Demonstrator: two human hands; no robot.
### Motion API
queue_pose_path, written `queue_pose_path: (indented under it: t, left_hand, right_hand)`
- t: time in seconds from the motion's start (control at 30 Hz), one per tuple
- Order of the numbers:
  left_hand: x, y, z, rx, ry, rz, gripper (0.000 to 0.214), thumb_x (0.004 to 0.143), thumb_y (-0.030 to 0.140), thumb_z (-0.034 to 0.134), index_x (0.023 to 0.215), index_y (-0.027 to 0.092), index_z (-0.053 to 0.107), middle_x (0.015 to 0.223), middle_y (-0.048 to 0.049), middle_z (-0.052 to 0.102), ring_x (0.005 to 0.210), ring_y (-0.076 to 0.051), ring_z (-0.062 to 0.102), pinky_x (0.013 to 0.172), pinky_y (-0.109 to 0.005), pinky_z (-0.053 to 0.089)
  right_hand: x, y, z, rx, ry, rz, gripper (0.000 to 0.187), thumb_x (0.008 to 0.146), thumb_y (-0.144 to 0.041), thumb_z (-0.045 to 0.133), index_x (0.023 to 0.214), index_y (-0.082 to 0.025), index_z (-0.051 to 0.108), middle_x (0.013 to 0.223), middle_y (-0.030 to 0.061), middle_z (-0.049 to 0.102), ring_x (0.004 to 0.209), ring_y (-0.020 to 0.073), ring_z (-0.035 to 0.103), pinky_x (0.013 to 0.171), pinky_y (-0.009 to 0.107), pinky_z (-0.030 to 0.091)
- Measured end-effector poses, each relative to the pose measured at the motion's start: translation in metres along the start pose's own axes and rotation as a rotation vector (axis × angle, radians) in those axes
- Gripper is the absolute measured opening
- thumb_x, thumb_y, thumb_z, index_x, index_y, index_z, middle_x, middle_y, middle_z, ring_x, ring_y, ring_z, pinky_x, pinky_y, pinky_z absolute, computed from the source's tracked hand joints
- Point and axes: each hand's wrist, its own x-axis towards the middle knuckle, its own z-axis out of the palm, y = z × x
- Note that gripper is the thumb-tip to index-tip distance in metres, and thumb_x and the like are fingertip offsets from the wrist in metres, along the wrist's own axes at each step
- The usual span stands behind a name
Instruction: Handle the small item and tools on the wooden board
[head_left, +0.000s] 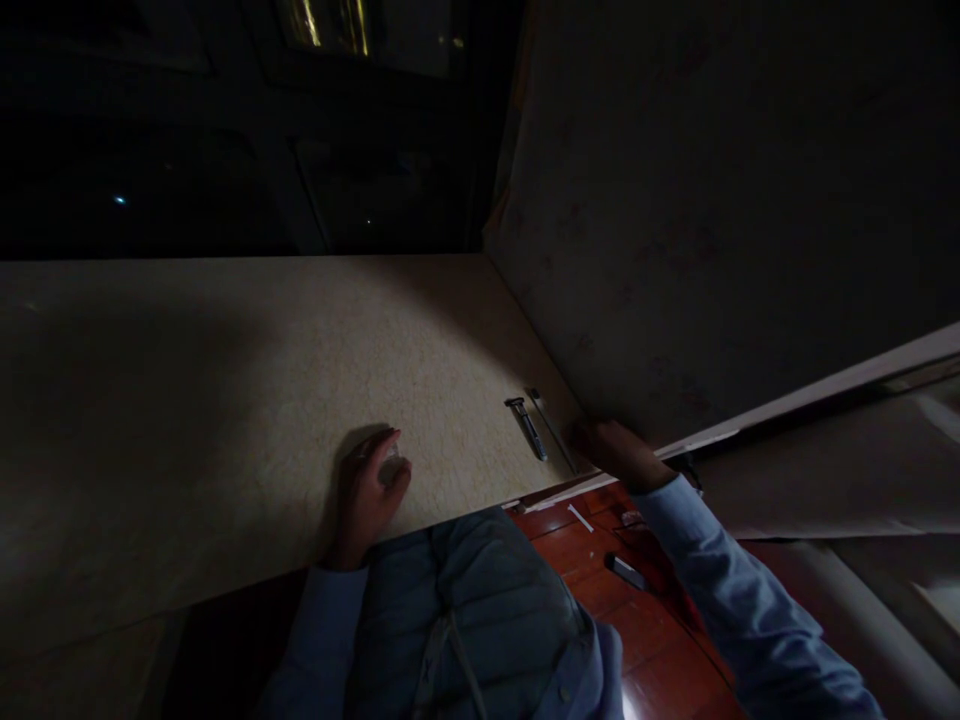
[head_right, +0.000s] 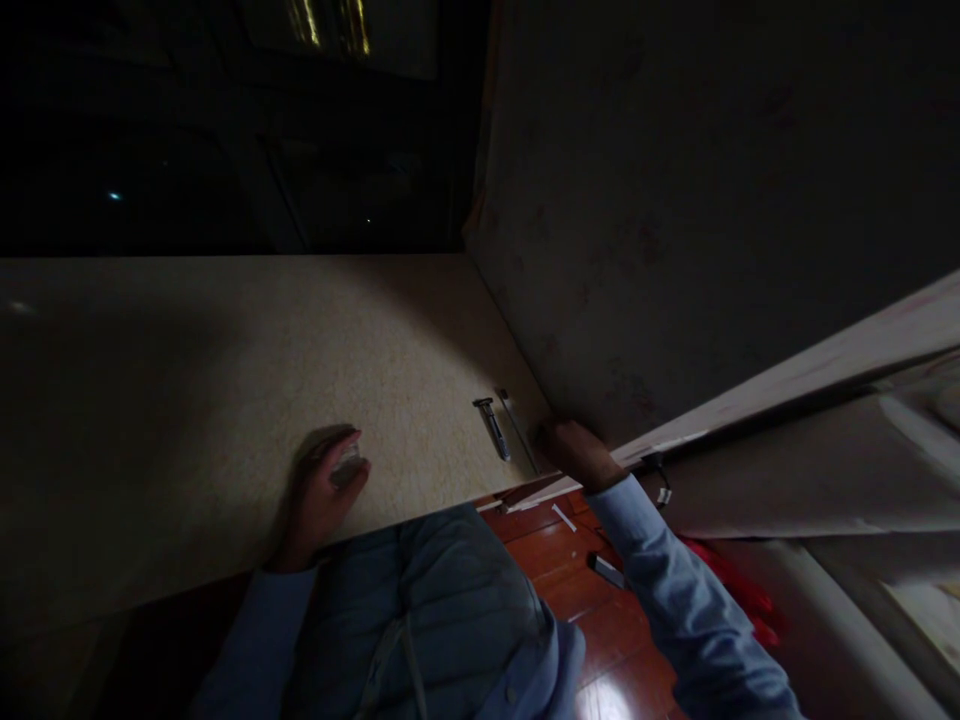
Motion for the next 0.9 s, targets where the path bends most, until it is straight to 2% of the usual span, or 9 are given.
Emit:
queue_pose_path:
  t: [0.07, 0.17, 0.23, 0.33, 0.47, 0.6, 0.77, 0.9]
  left_hand:
    - [-0.001, 0.001, 0.000, -0.004, -0.003, 0.004, 0.041, 0.085, 0.026, 0.060, 0.126, 0.022, 0.061, 0.127, -0.0111, 0.065, 0.119, -0.028, 0.060, 0.102, -0.047, 0.050]
    - [-0.004, -0.001, -0.003, 0.015, -0.007, -0.006, 0.050, 0.083, 0.025, 0.062, 0.132, 0.022, 0.056, 0.137, -0.0124, 0.058, 0.129, -0.030, 0.054, 0.108, -0.049, 0.047]
    - [-0.008, -0.007, -0.007, 0.031, -0.021, -0.016, 0.057, 0.082, 0.026, 0.066, 0.137, 0.021, 0.051, 0.143, -0.0139, 0.052, 0.135, -0.032, 0.048, 0.112, -0.051, 0.043]
    - [-0.015, -0.018, -0.015, 0.021, -0.058, -0.038, 0.066, 0.081, 0.029, 0.069, 0.142, 0.021, 0.045, 0.147, -0.0155, 0.049, 0.139, -0.033, 0.045, 0.114, -0.052, 0.041]
    - [-0.022, -0.025, -0.022, -0.048, -0.082, -0.039, 0.059, 0.085, 0.028, 0.065, 0.140, 0.024, 0.047, 0.139, -0.0115, 0.058, 0.132, -0.028, 0.052, 0.113, -0.048, 0.044]
    - [-0.022, -0.022, -0.021, -0.077, -0.040, -0.042, 0.058, 0.084, 0.025, 0.067, 0.138, 0.024, 0.049, 0.131, -0.0106, 0.063, 0.128, -0.027, 0.057, 0.111, -0.046, 0.046]
    - [-0.021, -0.016, -0.019, -0.060, -0.009, -0.043, 0.061, 0.081, 0.022, 0.070, 0.139, 0.024, 0.050, 0.125, -0.0107, 0.066, 0.119, -0.026, 0.062, 0.104, -0.045, 0.052]
    - [-0.021, -0.013, -0.019, -0.035, 0.030, -0.002, 0.060, 0.080, 0.019, 0.070, 0.137, 0.022, 0.052, 0.120, -0.0115, 0.068, 0.116, -0.027, 0.063, 0.101, -0.043, 0.054]
  right_hand:
    - [-0.004, -0.001, 0.001, 0.066, 0.097, 0.058, 0.018, 0.092, -0.016, 0.053, 0.098, -0.014, 0.070, 0.088, 0.0148, 0.077, 0.073, 0.0228, 0.075, 0.056, 0.025, 0.043]
    - [-0.015, -0.009, 0.002, 0.264, 0.318, 0.143, 0.023, 0.093, -0.030, 0.054, 0.105, -0.015, 0.067, 0.080, 0.0103, 0.075, 0.067, 0.0228, 0.072, 0.054, 0.027, 0.042]
    - [-0.022, -0.025, 0.002, 0.419, 0.450, 0.143, 0.032, 0.092, -0.041, 0.056, 0.108, -0.015, 0.064, 0.076, 0.0084, 0.073, 0.065, 0.0221, 0.070, 0.055, 0.028, 0.043]
    - [-0.027, -0.066, -0.001, 0.664, 0.544, 0.051, 0.040, 0.091, -0.050, 0.058, 0.111, -0.016, 0.061, 0.075, 0.0053, 0.069, 0.063, 0.0190, 0.065, 0.057, 0.028, 0.046]
    - [-0.017, -0.134, -0.005, 0.910, 0.566, -0.077, 0.034, 0.089, -0.048, 0.063, 0.106, -0.018, 0.062, 0.083, 0.0058, 0.069, 0.070, 0.0184, 0.065, 0.061, 0.029, 0.050]
    - [0.005, -0.190, -0.002, 1.046, 0.536, -0.168, 0.029, 0.088, -0.044, 0.065, 0.104, -0.020, 0.063, 0.097, 0.0078, 0.069, 0.084, 0.0199, 0.066, 0.067, 0.030, 0.052]
    - [0.028, -0.231, 0.011, 0.967, 0.545, -0.188, 0.028, 0.088, -0.042, 0.064, 0.103, -0.019, 0.065, 0.107, 0.0110, 0.065, 0.101, 0.0249, 0.063, 0.089, 0.039, 0.052]
    - [0.034, -0.252, 0.016, 0.882, 0.550, -0.129, 0.031, 0.090, -0.042, 0.061, 0.108, -0.018, 0.065, 0.108, 0.0121, 0.065, 0.102, 0.0260, 0.062, 0.091, 0.039, 0.051]
